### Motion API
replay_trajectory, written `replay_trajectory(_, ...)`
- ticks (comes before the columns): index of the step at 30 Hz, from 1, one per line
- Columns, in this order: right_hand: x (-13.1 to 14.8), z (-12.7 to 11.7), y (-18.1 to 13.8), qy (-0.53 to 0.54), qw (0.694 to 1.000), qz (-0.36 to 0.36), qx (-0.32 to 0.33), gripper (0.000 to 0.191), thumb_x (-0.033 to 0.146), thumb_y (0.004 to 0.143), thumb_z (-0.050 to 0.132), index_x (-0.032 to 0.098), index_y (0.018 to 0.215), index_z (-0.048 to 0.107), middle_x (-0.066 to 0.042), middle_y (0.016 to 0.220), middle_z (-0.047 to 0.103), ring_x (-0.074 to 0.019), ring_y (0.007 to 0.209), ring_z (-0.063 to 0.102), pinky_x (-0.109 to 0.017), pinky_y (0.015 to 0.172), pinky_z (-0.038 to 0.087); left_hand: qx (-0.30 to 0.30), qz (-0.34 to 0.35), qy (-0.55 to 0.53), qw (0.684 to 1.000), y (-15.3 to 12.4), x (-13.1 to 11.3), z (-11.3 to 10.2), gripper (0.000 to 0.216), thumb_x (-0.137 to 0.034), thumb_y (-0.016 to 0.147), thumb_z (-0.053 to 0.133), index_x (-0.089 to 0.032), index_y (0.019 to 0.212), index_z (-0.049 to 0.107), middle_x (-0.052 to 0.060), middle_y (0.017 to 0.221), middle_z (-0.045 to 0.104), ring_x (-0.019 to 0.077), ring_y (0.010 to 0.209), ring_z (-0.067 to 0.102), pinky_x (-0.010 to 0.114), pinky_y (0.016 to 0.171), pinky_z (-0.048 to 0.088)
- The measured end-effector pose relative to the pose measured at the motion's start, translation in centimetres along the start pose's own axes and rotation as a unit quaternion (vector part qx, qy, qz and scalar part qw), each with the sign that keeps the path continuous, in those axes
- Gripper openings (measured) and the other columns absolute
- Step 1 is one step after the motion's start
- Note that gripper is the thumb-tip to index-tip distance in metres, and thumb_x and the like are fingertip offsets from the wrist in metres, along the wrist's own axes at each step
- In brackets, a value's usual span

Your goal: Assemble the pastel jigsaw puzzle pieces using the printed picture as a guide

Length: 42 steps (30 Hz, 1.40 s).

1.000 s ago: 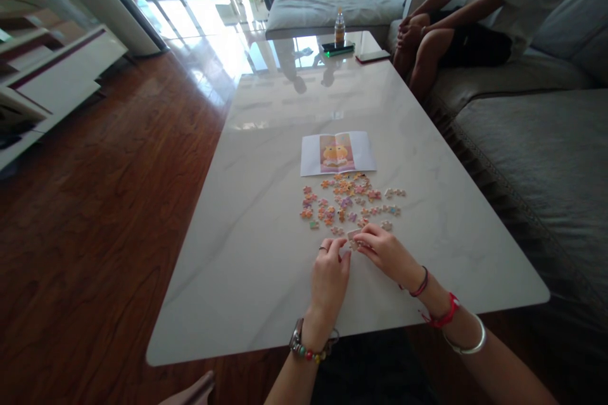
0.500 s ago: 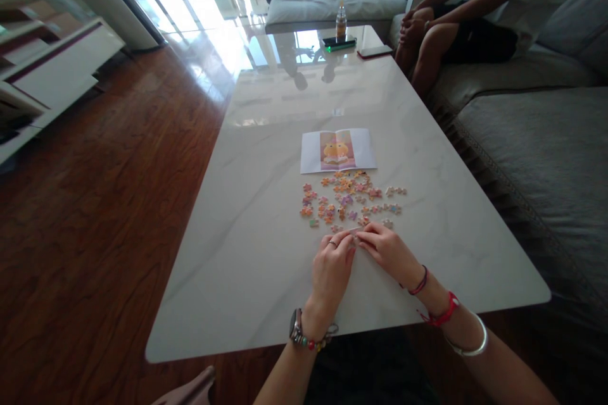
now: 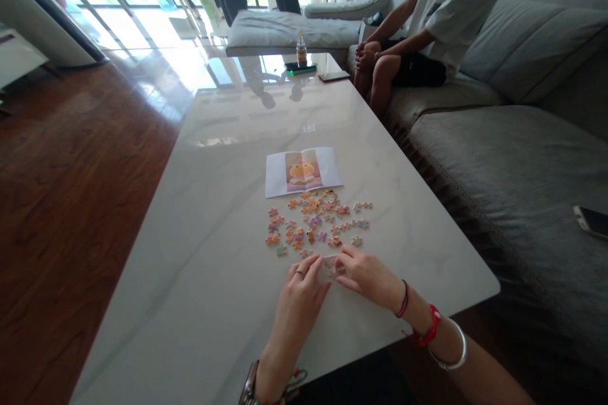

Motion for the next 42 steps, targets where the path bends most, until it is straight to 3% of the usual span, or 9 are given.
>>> replay_trajectory(5, -7.3, -4.4, -2.1, -0.027, 0.986, 0.118, -0.115, 0.009, 0.020, 0.074, 0.055, 0.017, 0.082, 0.054, -0.004, 0.083, 0.053, -0.0135, 0.068, 0.054, -0.028, 0.066, 0.044, -0.018, -0.004, -0.007, 1.000, 0.6, 0.7, -0.8, 0.033, -0.026, 0.077, 0.050, -0.022, 0.110, 0.050, 0.008, 0.109, 0.055, 0.0196, 0.099, 0.053, 0.035, 0.083, 0.047)
replay_trajectory(8, -9.8, -5.7, -1.8, -0.030, 0.985, 0.127, -0.112, 0.011, 0.017, 0.071, 0.058, 0.016, 0.082, 0.056, -0.004, 0.082, 0.054, -0.0135, 0.069, 0.054, -0.027, 0.067, 0.043, -0.015, 0.010, -0.012, 1.000, 2.3, -0.1, -1.0, 0.027, -0.025, 0.080, 0.046, -0.020, 0.106, 0.052, 0.008, 0.107, 0.055, 0.0186, 0.097, 0.054, 0.034, 0.083, 0.046)
replay_trajectory(13, -9.0, -6.1, 1.4, -0.013, 0.990, 0.083, -0.111, 0.019, 0.019, 0.073, 0.058, 0.016, 0.092, 0.056, -0.004, 0.087, 0.053, -0.0114, 0.069, 0.053, -0.025, 0.068, 0.043, -0.002, 0.023, -0.008, 1.000, 5.6, -2.1, -1.3, 0.023, -0.021, 0.079, 0.045, -0.019, 0.101, 0.054, 0.007, 0.105, 0.056, 0.0182, 0.091, 0.055, 0.033, 0.079, 0.047)
replay_trajectory(20, -7.7, -4.6, 4.5, -0.007, 0.997, 0.046, -0.064, 0.005, 0.009, 0.069, 0.056, 0.014, 0.070, 0.056, -0.003, 0.076, 0.055, -0.0129, 0.073, 0.052, -0.025, 0.070, 0.042, -0.021, -0.004, -0.039, 0.999, 5.7, -1.2, -1.9, 0.020, -0.023, 0.079, 0.046, -0.020, 0.096, 0.055, 0.005, 0.100, 0.058, 0.0159, 0.085, 0.056, 0.030, 0.078, 0.046)
replay_trajectory(26, -7.3, -5.1, 2.7, 0.181, 0.977, 0.062, -0.093, 0.008, 0.018, 0.073, 0.055, 0.015, 0.079, 0.058, -0.001, 0.072, 0.061, -0.0107, 0.064, 0.055, -0.023, 0.061, 0.044, 0.001, -0.075, -0.164, 0.983, 5.0, 0.2, -0.4, 0.018, -0.023, 0.076, 0.049, -0.019, 0.092, 0.057, 0.004, 0.090, 0.061, 0.0106, 0.067, 0.058, 0.026, 0.068, 0.047)
replay_trajectory(30, -5.2, -4.4, 2.2, 0.303, 0.951, 0.042, -0.050, 0.016, 0.025, 0.075, 0.052, 0.013, 0.083, 0.060, -0.003, 0.077, 0.063, -0.0114, 0.066, 0.057, -0.022, 0.059, 0.046, 0.047, -0.113, -0.323, 0.939, 5.4, -0.6, 1.8, 0.022, -0.029, 0.078, 0.047, -0.017, 0.095, 0.055, 0.005, 0.088, 0.063, 0.0119, 0.068, 0.061, 0.021, 0.057, 0.047)
replay_trajectory(34, -4.2, -5.2, 2.2, 0.231, 0.971, 0.018, -0.056, 0.014, 0.019, 0.075, 0.051, 0.015, 0.083, 0.061, -0.003, 0.079, 0.064, -0.0116, 0.069, 0.057, -0.022, 0.061, 0.045, 0.052, -0.137, -0.383, 0.912, 5.6, -0.7, 2.5, 0.024, -0.030, 0.079, 0.045, -0.015, 0.094, 0.054, 0.005, 0.084, 0.064, 0.0113, 0.062, 0.061, 0.019, 0.050, 0.046)
replay_trajectory(39, -8.2, -6.1, 2.8, 0.084, 0.992, 0.026, -0.091, 0.016, 0.008, 0.071, 0.049, 0.015, 0.074, 0.063, -0.003, 0.073, 0.062, -0.0120, 0.066, 0.055, -0.024, 0.063, 0.044, -0.015, -0.118, -0.211, 0.970, 5.0, 0.9, 0.2, 0.017, -0.025, 0.077, 0.047, -0.018, 0.089, 0.058, 0.003, 0.081, 0.064, 0.0111, 0.064, 0.059, 0.021, 0.056, 0.046)
replay_trajectory(42, -10.4, -6.5, 3.1, 0.045, 0.994, 0.023, -0.101, 0.016, 0.006, 0.070, 0.051, 0.015, 0.073, 0.063, -0.003, 0.074, 0.060, -0.0114, 0.065, 0.054, -0.023, 0.064, 0.044, -0.039, -0.097, -0.146, 0.984, 4.8, 1.7, -1.0, 0.017, -0.025, 0.077, 0.045, -0.020, 0.088, 0.058, 0.002, 0.081, 0.064, 0.0106, 0.063, 0.059, 0.022, 0.060, 0.046)
Point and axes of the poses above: each hand's wrist, its own y-axis towards the middle knuckle, its own z-axis out of the palm, x = y × z, the point moved 8 cm from there along y, towards the middle knuckle
